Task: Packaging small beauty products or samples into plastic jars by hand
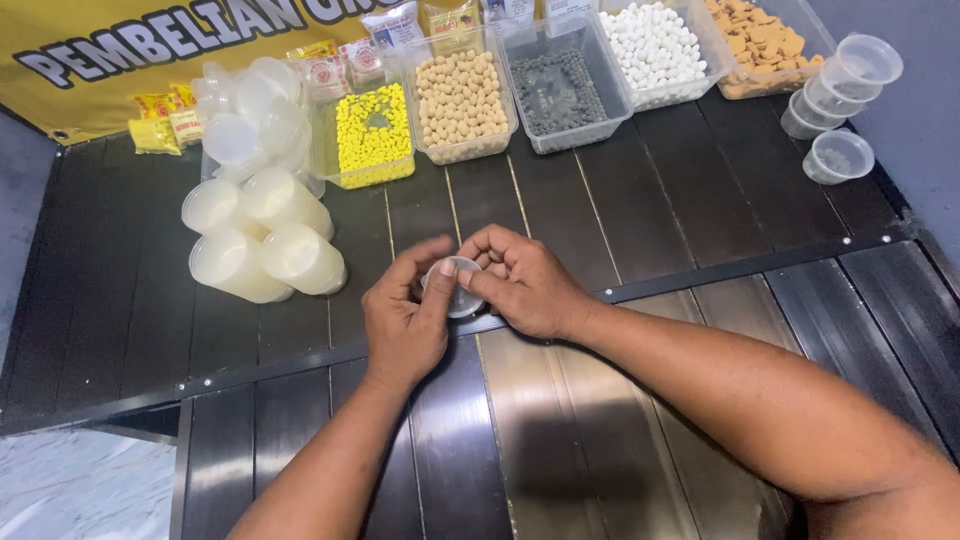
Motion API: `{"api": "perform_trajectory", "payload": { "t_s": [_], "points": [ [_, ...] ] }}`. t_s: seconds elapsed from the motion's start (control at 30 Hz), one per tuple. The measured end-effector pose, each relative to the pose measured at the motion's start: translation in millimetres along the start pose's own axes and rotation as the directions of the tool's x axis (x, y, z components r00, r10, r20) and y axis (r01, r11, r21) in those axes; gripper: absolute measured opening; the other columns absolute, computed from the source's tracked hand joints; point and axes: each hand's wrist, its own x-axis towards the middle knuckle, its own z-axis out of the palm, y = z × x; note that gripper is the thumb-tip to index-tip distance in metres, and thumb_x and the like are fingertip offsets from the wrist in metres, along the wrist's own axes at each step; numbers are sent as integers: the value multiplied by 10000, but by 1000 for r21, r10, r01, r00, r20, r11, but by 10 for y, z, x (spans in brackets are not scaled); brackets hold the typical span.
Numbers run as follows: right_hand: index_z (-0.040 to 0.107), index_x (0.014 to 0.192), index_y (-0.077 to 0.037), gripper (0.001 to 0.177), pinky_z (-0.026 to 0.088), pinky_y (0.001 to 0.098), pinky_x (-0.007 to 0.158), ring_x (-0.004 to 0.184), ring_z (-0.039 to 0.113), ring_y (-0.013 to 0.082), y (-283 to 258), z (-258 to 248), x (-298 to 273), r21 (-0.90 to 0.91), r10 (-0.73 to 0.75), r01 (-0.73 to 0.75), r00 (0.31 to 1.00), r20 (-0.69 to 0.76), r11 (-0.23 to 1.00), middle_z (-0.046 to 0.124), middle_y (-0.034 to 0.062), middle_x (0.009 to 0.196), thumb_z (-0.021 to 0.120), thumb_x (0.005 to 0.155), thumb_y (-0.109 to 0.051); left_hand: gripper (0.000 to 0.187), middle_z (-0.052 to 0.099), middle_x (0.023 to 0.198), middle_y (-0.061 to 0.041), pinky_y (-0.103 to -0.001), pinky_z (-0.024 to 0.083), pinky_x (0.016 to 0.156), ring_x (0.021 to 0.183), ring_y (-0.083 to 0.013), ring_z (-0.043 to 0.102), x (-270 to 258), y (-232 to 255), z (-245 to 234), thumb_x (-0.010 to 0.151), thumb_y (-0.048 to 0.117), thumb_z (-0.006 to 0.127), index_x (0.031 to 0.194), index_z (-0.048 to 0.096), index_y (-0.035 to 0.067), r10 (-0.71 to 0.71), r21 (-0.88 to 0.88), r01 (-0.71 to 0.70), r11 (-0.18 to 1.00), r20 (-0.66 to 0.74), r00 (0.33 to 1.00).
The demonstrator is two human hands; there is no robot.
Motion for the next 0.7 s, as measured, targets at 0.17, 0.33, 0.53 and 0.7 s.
{"api": "perform_trajectory", "payload": {
  "t_s": [0.17,0.33,0.53,0.7],
  "points": [
    [643,1080,58,216,574,265,468,618,682,134,-62,14,-2,-4,-12,12,1000,-25,1000,702,167,761,657,933,-100,238,732,805,-160,-324,541,551,639,-159,652,-31,-145,28,976,149,685,1142,591,8,-49,-86,47,995,-16,999],
    [637,1081,59,212,564,267,455,596,669,134,50,-9,19,-9,-27,27,1000,-13,1000,684,163,746,643,934,-94,110,653,665,-102,-292,470,501,582,-120,566,-9,-48,-1,963,138,702,938,679,33,-50,-22,50,999,-24,998],
    [641,1083,57,221,564,261,463,600,672,129,30,-6,15,-17,-27,26,999,-17,1000,689,161,750,659,924,-96,128,690,680,-124,-295,478,480,548,-121,581,2,18,11,965,171,712,976,719,44,-46,-27,46,999,-26,999],
    [643,1081,65,226,564,272,472,590,666,128,12,7,18,-11,-48,48,999,-25,999,691,168,748,662,923,-96,104,630,640,-119,-292,447,483,552,-127,550,-12,-48,14,966,117,680,949,671,16,-37,-71,35,997,-27,999]
  ]
}}
